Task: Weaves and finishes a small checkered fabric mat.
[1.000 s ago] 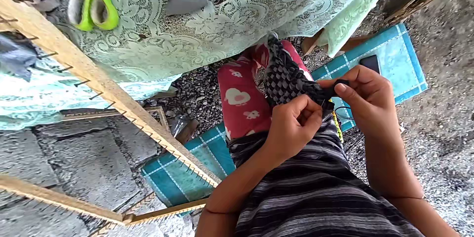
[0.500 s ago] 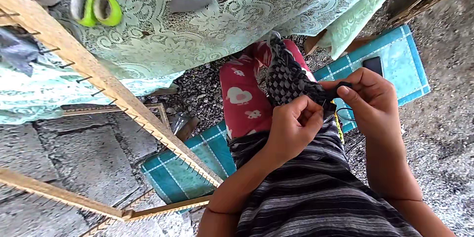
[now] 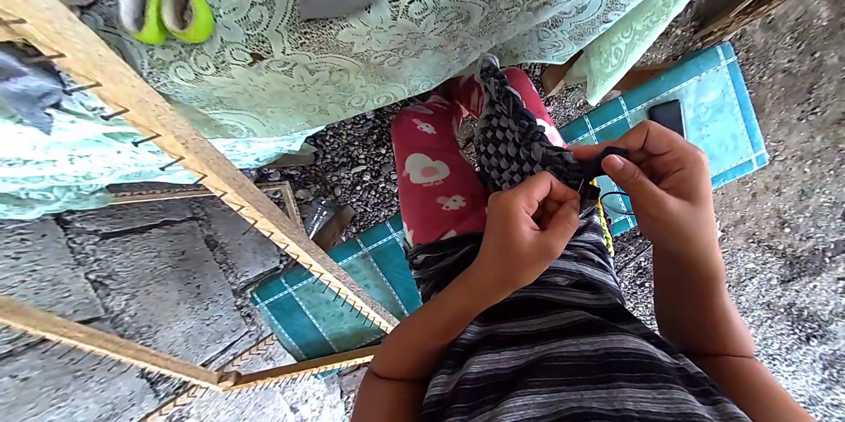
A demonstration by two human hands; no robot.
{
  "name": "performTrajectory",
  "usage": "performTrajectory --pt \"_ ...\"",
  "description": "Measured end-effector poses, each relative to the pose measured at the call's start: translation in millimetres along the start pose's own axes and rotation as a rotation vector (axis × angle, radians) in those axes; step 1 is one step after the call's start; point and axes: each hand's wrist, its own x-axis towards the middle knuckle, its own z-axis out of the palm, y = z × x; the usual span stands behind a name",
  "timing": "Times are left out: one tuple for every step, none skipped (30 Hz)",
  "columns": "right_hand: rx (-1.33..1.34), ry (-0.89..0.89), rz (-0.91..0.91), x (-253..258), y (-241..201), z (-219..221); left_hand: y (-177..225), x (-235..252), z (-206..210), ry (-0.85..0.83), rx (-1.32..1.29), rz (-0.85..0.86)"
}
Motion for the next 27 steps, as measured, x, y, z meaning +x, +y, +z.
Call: performTrajectory --pt "0.005 0.001 0.001 0.1 0.2 0.2 0.0 -0.1 -0.2 -0.003 -0.003 0.003" --pt "0.01 0.002 0.003 0.2 0.3 0.2 0.0 -0.1 -0.4 -0.005 -0.005 0.005" --pt "0.016 0.003 0.005 0.2 0.3 0.3 0.0 -0.3 -0.5 -0.006 -0.008 0.006" --pt "0.025 0.002 0.008 0.2 0.3 0.3 0.1 -0.5 -0.5 -0.006 -0.009 0.007" --pt "0.033 -0.001 0.009 0.2 0.4 0.2 0.1 -0.7 -0.4 -0.006 -0.01 0.009" --pt "0.037 -0.004 0.01 0.0 0.6 0.2 0.1 -1.2 -0.3 -0.006 -0.012 0.01" --pt "0.039 -0.005 0.009 -0.2 0.8 0.2 0.0 -1.8 -0.2 -0.006 -0.015 0.01" --pt "0.041 -0.007 0.008 -0.3 0.8 0.2 0.3 -2.3 0.0 -0.004 -0.017 0.009" --pt "0.041 -0.009 0.008 -0.4 0.8 0.2 0.5 -2.7 0.2 0.0 -0.019 0.006" --pt "0.042 -0.01 0.009 -0.6 0.6 0.2 0.7 -2.9 0.3 0.003 -0.022 0.002" --pt "0.044 -0.011 0.01 -0.5 0.4 0.2 0.6 -3.0 0.5 0.007 -0.025 -0.002" --pt "0.047 -0.011 0.011 -0.5 0.4 0.2 0.6 -2.9 0.7 0.01 -0.026 -0.006" --pt "0.045 -0.011 0.01 -0.5 0.5 0.1 0.6 -2.9 0.8 0.011 -0.024 -0.011" --pt "0.045 -0.01 0.008 -0.6 0.7 0.2 0.7 -2.8 0.8 0.011 -0.022 -0.016" --pt "0.045 -0.011 0.002 -0.5 0.9 0.1 1.2 -2.6 0.8 0.009 -0.02 -0.023" --pt "0.043 -0.013 -0.002 -0.6 0.9 0.1 1.7 -2.5 0.8 0.007 -0.021 -0.029" --pt "0.043 -0.017 -0.003 -0.8 0.9 0.0 2.2 -2.4 0.9 0.005 -0.025 -0.033" --pt "0.041 -0.019 -0.003 -1.0 0.7 0.1 2.7 -2.4 0.9 0.002 -0.029 -0.036" --pt "0.037 -0.016 -0.003 -1.2 0.5 0.4 3.2 -2.3 0.8 -0.001 -0.033 -0.038" --pt "0.033 -0.013 -0.003 -1.3 0.3 0.8 3.7 -2.1 0.6 -0.003 -0.034 -0.041" --pt "0.031 -0.013 -0.004 -1.4 -0.1 1.2 4.2 -1.9 0.3 -0.005 -0.035 -0.045" --pt "0.03 -0.013 -0.007 -1.6 -0.7 1.7 4.9 -1.7 -0.1 -0.008 -0.035 -0.049" --pt "0.021 -0.016 -0.008 -1.7 -1.7 2.4 5.9 -1.5 -0.4 -0.01 -0.035 -0.054" --pt "0.013 -0.02 -0.011 -2.0 -2.6 3.2 7.0 -1.4 -0.8 -0.013 -0.034 -0.06" --pt "0.003 -0.02 -0.017 -2.5 -3.4 4.2 8.1 -1.4 -1.1 -0.014 -0.033 -0.063" --pt "-0.006 -0.019 -0.027 -3.0 -4.1 5.1 8.9 -1.5 -1.6 -0.016 -0.033 -0.059" --pt "-0.013 -0.017 -0.035 -3.6 -4.6 6.0 9.2 -1.7 -1.9 -0.016 -0.029 -0.054"
